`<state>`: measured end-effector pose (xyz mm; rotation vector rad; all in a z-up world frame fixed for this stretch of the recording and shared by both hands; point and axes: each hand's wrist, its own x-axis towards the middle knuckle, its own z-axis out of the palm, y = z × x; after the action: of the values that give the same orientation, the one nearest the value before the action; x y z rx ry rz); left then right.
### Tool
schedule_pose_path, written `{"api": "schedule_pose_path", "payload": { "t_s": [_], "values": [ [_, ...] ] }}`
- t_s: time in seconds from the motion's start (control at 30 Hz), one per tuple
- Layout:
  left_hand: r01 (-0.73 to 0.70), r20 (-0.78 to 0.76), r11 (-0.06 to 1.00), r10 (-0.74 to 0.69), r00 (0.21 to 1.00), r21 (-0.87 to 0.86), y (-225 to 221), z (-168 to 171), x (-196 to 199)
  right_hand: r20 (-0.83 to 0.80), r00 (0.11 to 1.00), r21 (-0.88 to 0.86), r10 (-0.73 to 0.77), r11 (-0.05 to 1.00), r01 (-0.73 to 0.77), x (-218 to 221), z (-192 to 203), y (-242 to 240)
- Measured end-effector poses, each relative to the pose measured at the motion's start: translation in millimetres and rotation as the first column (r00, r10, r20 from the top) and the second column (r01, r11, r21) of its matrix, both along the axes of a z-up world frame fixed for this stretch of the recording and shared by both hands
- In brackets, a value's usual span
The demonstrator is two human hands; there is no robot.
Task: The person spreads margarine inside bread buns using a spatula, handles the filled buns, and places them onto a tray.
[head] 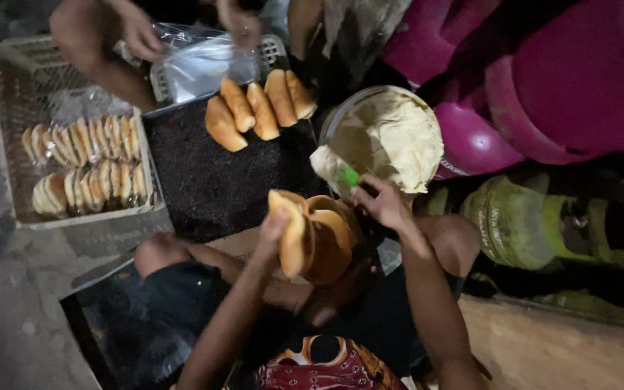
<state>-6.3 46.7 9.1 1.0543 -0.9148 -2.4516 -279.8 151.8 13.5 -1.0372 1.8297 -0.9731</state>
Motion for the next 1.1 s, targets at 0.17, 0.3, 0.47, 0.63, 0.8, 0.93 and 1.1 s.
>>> {"api": "schedule_pose_path", "payload": {
  "t_s": [0.17,0.3,0.47,0.63,0.8,0.93,1.1],
  "values": [
    [-0.081,-0.303,0.883,0.242,0.922,0.462,-38.9,5.4,6.6,-0.485,0.85,-0.357,0.206,0.841,-0.407,32.2,16.2,-26.5],
    [-0.152,-0.237,0.949,0.221,0.946,0.277,-53.4,-35.6,2.7,-0.691,0.689,-0.196,0.221,0.859,-0.472,47.6,26.3,-30.8],
    [-0.369,0.019,0.885,0.379,0.925,0.285,-67.1,-51.4,0.4,-0.801,0.522,-0.094,0.293,0.8,-0.593,53.7,34.9,-29.4],
    [-0.219,-0.064,0.919,0.252,0.966,0.328,-48.9,-23.4,6.2,-0.83,0.538,-0.194,0.147,0.828,-0.526,52.2,33.0,-35.2],
    [-0.33,-0.234,0.922,0.373,0.898,0.202,-58.3,-48.1,20.8,-0.912,0.38,-0.101,0.158,0.808,-0.58,56.3,42.5,-22.8],
    [-0.315,-0.168,0.94,0.335,0.927,0.132,-92.5,-96.1,57.0,-0.883,0.429,-0.045,0.188,0.878,-0.477,35.4,24.7,-19.0],
    [-0.313,0.099,0.766,0.438,0.894,-0.562,-138.6,-134.7,38.1,-0.771,0.634,-0.11,0.056,0.97,-0.219,14.4,11.6,-7.1]
  ]
}}
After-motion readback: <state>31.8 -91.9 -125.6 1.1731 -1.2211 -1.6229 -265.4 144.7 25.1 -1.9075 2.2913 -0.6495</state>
